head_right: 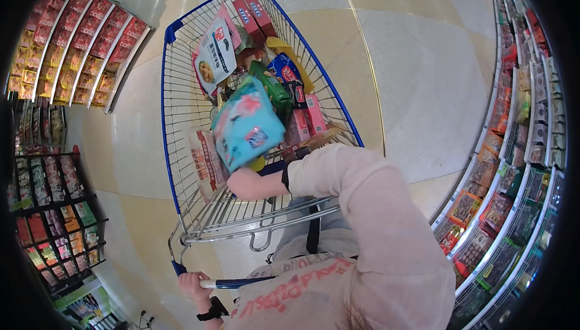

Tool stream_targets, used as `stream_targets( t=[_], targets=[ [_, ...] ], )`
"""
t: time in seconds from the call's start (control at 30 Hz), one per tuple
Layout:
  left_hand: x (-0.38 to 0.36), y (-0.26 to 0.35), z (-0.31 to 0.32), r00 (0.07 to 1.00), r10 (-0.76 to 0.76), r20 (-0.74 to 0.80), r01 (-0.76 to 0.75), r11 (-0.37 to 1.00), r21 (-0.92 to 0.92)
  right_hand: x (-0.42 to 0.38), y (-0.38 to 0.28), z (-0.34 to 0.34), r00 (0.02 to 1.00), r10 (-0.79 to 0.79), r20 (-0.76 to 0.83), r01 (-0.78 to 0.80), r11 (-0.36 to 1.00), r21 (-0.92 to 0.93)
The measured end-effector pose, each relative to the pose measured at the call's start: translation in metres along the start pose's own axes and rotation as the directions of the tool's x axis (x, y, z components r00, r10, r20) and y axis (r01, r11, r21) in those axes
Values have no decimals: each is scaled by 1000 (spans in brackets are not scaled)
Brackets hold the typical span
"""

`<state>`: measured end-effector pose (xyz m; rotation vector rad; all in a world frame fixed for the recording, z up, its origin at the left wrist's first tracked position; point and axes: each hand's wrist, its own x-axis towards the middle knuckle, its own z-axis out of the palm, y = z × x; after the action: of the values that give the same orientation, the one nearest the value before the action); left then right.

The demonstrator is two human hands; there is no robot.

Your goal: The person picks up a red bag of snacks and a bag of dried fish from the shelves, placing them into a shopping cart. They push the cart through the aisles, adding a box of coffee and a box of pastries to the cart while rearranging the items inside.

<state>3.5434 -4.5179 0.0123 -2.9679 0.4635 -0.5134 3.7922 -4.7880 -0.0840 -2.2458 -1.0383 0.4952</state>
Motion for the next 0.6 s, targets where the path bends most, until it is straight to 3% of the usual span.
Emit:
stream_targets(
  t=[0.03,0.1,0.13,0.2,0.27,0.37,0.43,0.47,0.5,0.53,0.57,0.6],
  targets=[
    [1,-1,0,1000,14,-14,-14,1000,6,0,0,2,1000,-1,-1,1,1000,0],
    [1,0,1,999,29,-30,-29,1000,10,-4,1,5,972,223,72,-233,955,186],
    [2,-3,2,999,23,-28,-22,1000,5,-2,4,5,972,224,72,-233,955,184],
    [3,-1,2,1000,17,-24,-17,1000,0,-5,5,11,961,133,242,-242,828,506],
    [7,4,-1,1000,4,-22,-3,1000,5,1,11,31,963,98,253,-227,800,556],
    [5,6,-1,1000,-7,-20,7,1000,25,-10,0,-24,845,29,534,-487,458,744],
    [4,8,-2,1000,-16,-7,16,1000,14,18,32,-23,931,-29,364,-233,720,654],
    [3,10,-2,1000,-24,7,24,1000,2,14,41,-51,972,97,215,-207,788,579],
    [4,10,-2,1000,-25,9,25,1000,1,36,72,-48,989,130,66,-145,925,350],
    [5,9,0,1000,-22,-3,22,1000,8,35,84,-66,927,372,48,-361,849,385],
    [5,9,0,1000,-20,-15,20,1000,15,43,124,-51,860,420,-289,-386,907,169],
    [5,9,-1,1000,-21,-16,21,1000,19,31,127,-72,768,545,-337,-515,838,182]
  ],
)
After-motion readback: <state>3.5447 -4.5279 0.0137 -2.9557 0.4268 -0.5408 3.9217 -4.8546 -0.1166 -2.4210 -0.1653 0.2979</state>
